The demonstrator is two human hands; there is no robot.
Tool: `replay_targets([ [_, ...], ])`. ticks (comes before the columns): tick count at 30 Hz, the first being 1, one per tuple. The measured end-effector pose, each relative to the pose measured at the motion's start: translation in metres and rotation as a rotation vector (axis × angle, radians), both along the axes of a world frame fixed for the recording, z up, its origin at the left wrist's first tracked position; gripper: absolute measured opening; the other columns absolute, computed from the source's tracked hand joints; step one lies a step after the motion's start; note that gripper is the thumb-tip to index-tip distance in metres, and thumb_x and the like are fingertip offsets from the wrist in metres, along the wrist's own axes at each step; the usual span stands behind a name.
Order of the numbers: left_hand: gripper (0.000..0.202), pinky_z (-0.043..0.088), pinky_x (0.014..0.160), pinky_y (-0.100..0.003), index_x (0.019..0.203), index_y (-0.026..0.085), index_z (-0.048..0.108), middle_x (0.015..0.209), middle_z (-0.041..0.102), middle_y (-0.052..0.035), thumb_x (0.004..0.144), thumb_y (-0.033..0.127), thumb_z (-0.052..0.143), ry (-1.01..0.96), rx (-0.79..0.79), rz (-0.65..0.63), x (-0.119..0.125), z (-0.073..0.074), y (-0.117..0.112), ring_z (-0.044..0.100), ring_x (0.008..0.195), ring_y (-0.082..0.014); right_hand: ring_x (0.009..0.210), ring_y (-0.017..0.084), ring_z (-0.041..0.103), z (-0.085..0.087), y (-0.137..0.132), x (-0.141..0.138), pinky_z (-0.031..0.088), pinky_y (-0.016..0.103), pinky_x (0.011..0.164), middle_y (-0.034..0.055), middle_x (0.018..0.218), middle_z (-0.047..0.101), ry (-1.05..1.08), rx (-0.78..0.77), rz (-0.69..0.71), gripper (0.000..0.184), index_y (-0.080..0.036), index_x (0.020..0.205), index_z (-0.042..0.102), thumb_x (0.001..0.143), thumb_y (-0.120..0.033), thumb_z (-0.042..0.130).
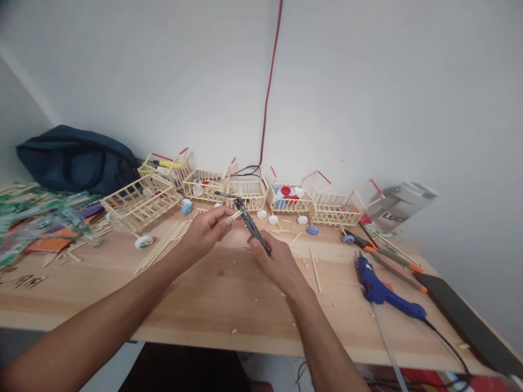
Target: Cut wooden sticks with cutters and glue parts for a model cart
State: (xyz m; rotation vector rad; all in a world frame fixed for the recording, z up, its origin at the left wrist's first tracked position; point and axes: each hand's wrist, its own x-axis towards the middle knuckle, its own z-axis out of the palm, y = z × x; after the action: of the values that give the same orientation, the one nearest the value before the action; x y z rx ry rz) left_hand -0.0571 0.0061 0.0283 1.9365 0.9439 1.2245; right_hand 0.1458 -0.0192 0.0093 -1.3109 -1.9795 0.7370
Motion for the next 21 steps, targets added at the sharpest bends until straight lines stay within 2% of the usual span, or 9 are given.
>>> replay_targets([
  [5,0.025,0.033,0.058,-0.022,0.097,0.014,0.062,0.061,0.047,0.0035,0.091,0.028,0.042,0.035,0.009,0.010,0.0001,0.0020,-0.0006,0.041,0.057,-0.0100,0.059,0.014,0.044,-0.0011,-0.0008,-0.0001,0.031,0.026,0.057,-0.0018,0.063,0.048,-0.025,-0.002,-0.025,0.058,-0.016,0.094,0.062,0.090,-0.066,0.031],
  [11,0.026,0.029,0.054,-0.022,0.097,0.012,0.064,0.057,0.042,0.0049,0.089,0.026,0.044,0.026,-0.030,0.005,0.0011,0.0036,-0.0006,0.037,0.055,-0.0096,0.057,0.013,0.044,-0.0039,0.0001,-0.0008,0.031,0.026,0.056,-0.0015,0.061,0.048,-0.031,0.001,-0.046,0.060,-0.016,0.090,0.063,0.089,-0.066,0.032],
  [21,0.025,0.029,0.054,-0.022,0.094,0.013,0.064,0.052,0.039,0.0057,0.087,0.025,0.043,0.011,-0.079,-0.003,0.0029,-0.0010,0.0001,0.037,0.052,-0.0102,0.055,0.013,0.041,-0.0025,-0.0051,-0.0031,0.027,0.025,0.053,-0.0022,0.056,0.043,-0.086,0.053,-0.125,0.057,-0.016,0.073,0.061,0.090,-0.063,0.034],
])
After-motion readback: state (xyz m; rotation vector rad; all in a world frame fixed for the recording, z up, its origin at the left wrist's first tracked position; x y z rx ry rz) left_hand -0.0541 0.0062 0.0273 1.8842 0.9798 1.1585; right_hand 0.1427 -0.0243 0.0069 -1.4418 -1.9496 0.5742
